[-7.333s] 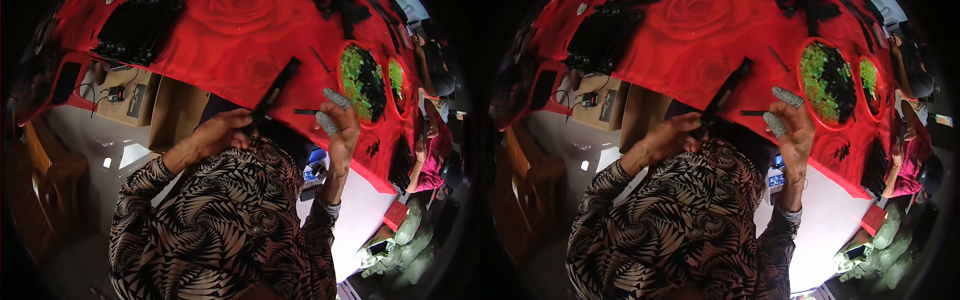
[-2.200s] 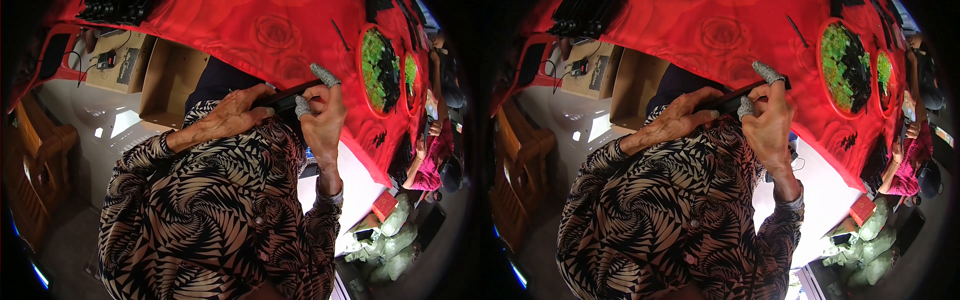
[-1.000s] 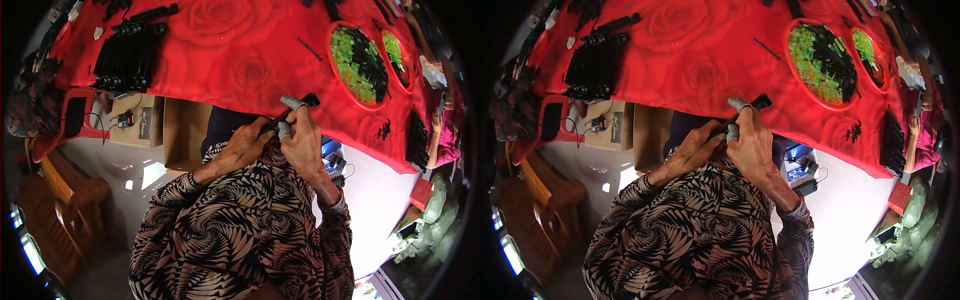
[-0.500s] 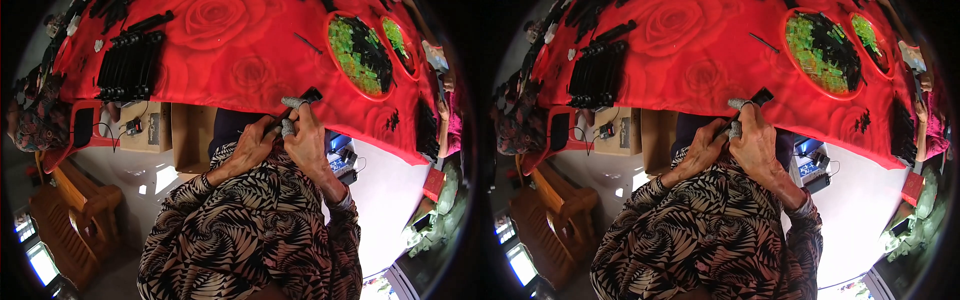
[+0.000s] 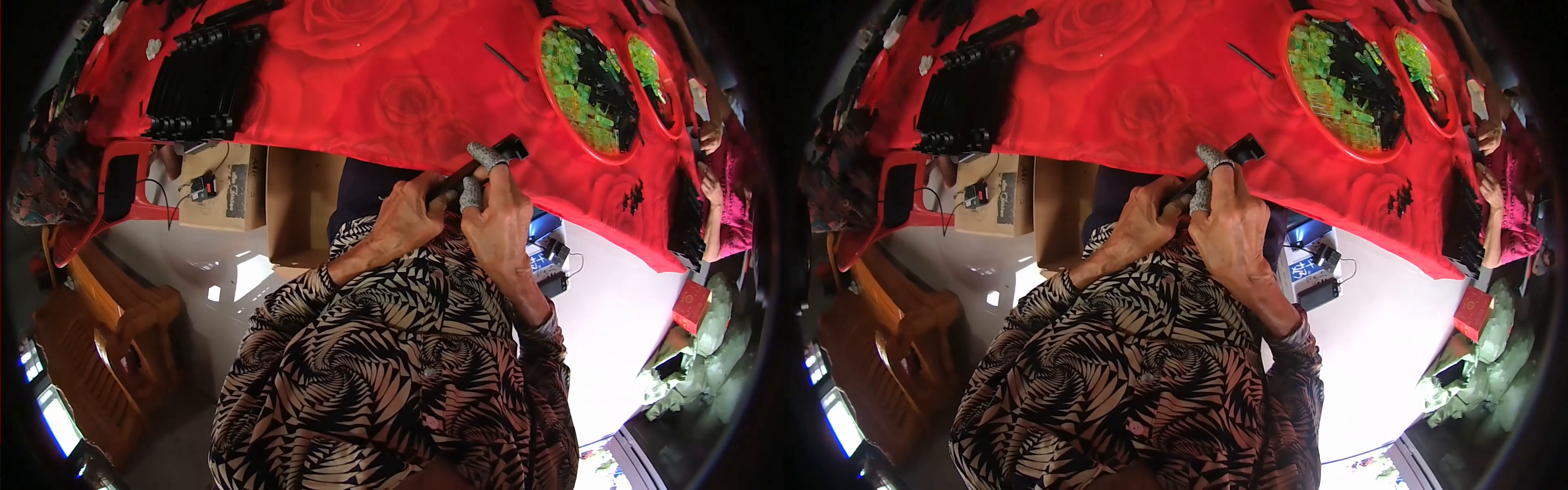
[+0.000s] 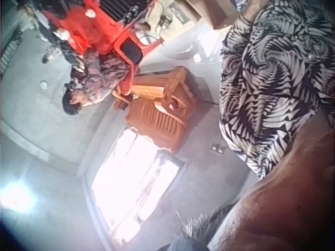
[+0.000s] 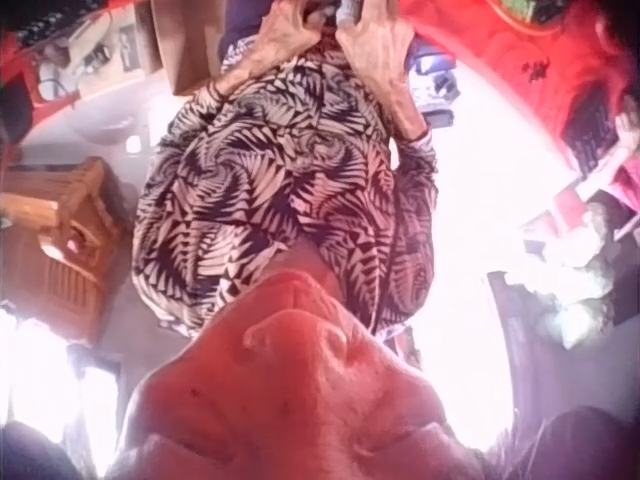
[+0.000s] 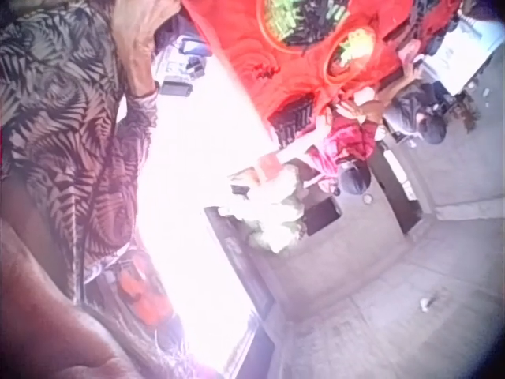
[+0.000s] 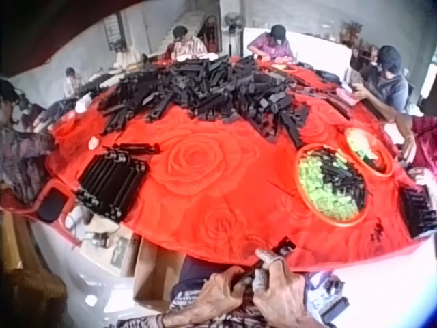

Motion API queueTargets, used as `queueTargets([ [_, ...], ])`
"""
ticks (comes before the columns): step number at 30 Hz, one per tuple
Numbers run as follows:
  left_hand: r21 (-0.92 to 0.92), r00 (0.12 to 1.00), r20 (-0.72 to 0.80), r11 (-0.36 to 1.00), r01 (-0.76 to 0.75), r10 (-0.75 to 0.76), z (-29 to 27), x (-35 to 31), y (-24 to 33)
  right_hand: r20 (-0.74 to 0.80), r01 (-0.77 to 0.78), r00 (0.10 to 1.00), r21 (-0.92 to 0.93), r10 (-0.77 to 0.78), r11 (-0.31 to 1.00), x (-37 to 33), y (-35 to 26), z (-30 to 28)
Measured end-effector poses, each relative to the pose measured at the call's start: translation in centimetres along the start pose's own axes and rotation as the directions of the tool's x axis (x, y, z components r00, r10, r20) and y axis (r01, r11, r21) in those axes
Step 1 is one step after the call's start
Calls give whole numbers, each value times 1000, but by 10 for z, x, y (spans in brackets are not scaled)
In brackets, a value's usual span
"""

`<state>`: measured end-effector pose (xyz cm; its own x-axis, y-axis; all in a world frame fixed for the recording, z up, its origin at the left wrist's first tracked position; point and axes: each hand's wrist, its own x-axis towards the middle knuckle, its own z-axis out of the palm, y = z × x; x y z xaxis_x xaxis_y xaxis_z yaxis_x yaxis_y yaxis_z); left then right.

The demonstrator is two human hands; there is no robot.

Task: The person assembles plastic parts by fitting small green and black pieces into black plastic components, then reaches across the table to sort and gather more plastic components from a pile.

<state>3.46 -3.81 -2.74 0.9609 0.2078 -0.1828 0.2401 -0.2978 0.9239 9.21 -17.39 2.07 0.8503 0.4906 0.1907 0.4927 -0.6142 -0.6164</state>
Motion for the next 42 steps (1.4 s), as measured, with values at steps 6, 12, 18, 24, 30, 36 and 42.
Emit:
queueTargets([
  [6,-9,997,60,999,50,-49,-5,1,-9,-281,-44,957,92,69,995,15,2,-33],
  [12,-125,987,149,988,86,-67,-11,2,0,-69,-25,996,287,47,958,26,19,-37],
  [18,-141,992,80,987,-83,95,-4,-7,5,-86,-123,972,616,221,778,34,12,-26],
  [24,-152,991,134,988,-5,25,-3,-4,8,40,-141,954,935,298,326,40,14,-5],
  [30,-66,991,133,998,-6,14,-6,2,12,44,-140,960,929,275,342,42,12,-1],
  [36,-378,983,137,923,-65,125,7,8,14,18,-100,959,956,284,276,50,5,-5],
  [42,-291,973,-140,931,-218,184,16,23,26,-83,-7,941,964,328,266,42,-9,17],
])
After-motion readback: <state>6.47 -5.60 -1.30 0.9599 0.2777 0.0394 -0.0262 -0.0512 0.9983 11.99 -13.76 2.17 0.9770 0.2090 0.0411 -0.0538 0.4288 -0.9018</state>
